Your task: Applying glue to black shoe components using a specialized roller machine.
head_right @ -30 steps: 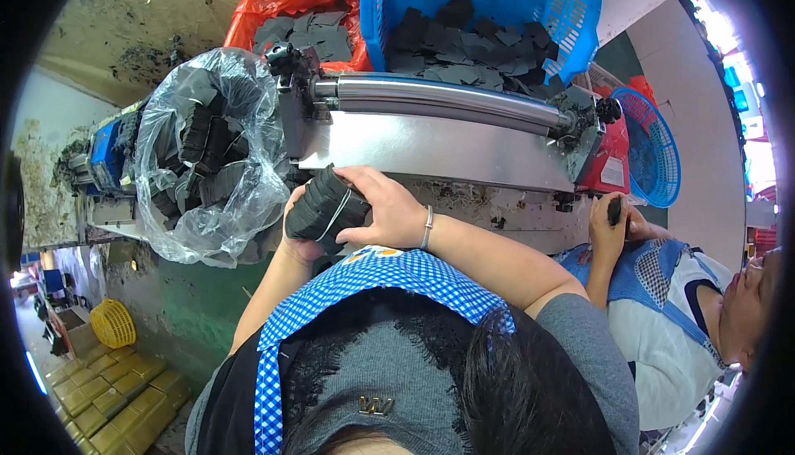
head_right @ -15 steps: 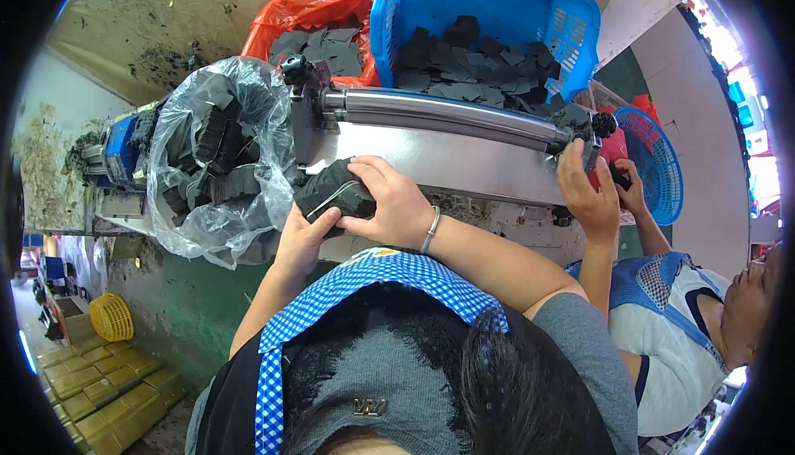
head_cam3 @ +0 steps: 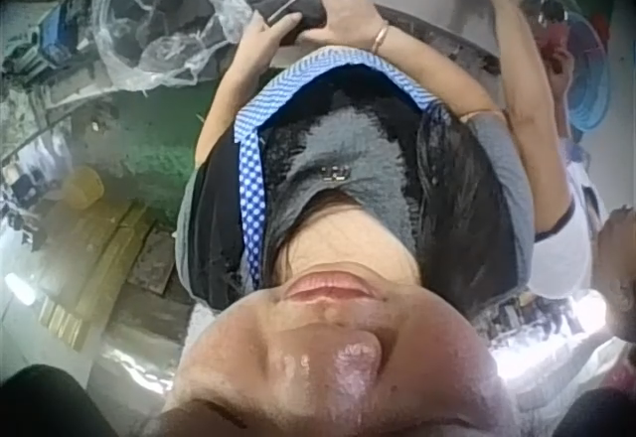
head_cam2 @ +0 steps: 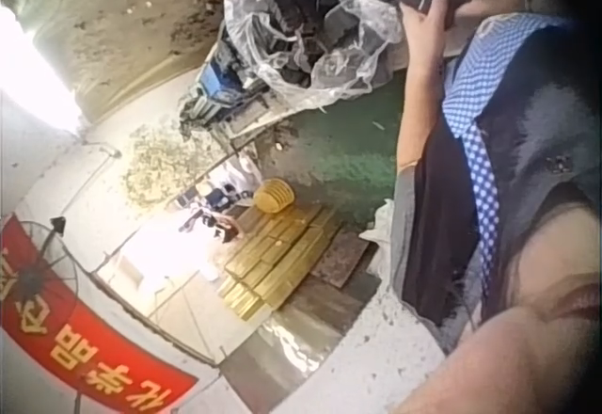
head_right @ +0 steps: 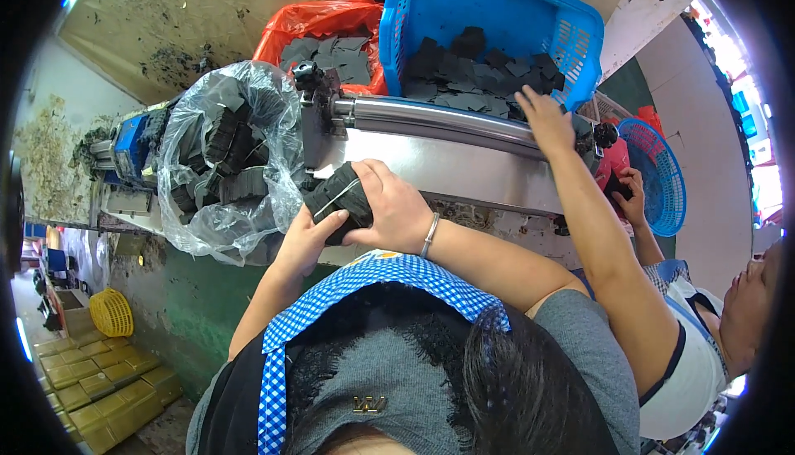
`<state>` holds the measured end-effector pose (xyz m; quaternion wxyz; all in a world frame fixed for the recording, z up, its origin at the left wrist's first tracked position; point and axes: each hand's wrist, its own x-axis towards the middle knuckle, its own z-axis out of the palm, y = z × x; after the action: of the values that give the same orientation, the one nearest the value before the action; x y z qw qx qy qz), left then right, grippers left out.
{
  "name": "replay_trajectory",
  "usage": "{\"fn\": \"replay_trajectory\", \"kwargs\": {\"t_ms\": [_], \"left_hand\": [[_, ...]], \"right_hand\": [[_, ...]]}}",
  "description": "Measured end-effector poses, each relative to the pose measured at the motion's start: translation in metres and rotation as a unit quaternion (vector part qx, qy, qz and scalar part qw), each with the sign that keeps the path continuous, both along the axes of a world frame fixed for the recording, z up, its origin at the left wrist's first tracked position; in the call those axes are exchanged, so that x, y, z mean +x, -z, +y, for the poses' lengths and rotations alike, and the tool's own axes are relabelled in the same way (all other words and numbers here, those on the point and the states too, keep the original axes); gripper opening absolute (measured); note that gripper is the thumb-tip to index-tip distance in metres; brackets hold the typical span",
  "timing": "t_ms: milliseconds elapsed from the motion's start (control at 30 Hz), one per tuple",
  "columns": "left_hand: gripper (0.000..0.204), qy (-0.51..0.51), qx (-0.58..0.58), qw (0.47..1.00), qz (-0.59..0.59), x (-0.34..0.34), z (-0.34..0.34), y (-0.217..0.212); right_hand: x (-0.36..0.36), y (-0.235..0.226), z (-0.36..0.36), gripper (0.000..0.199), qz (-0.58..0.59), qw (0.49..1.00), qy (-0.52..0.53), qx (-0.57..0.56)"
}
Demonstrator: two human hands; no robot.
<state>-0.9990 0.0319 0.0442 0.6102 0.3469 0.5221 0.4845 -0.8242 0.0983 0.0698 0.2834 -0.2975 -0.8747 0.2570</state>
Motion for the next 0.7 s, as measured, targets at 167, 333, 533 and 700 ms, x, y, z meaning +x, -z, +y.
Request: {"fn": "replay_trajectory", "kwargs": {"t_ms": [167,333,533,700], "left_hand": [[0.044,0.087,-0.084,0.992,-0.023,-0.015,-0.001,0.003],[0.032,0.125,0.113,0.917,0.361,-0.027,-0.001,0.002],[0.041,0.150,-0.015,0.977,-0.150,-0.031,0.001,0.004],[0.057,0.146,-0.100,0.820,-0.544,-0.002,0.008,0.048]], "right_hand": [[0.007,0.005,0.003,0.071,0.010,1.000,0.000,-0.017],[0.025,0.006,0.006,0.057,-0.046,0.997,-0.014,-0.064],[0.062,0.029,0.012,0.053,0.094,0.899,-0.049,-0.426],[0.054,0.060,-0.005,0.059,0.451,0.530,-0.117,-0.708]]}}
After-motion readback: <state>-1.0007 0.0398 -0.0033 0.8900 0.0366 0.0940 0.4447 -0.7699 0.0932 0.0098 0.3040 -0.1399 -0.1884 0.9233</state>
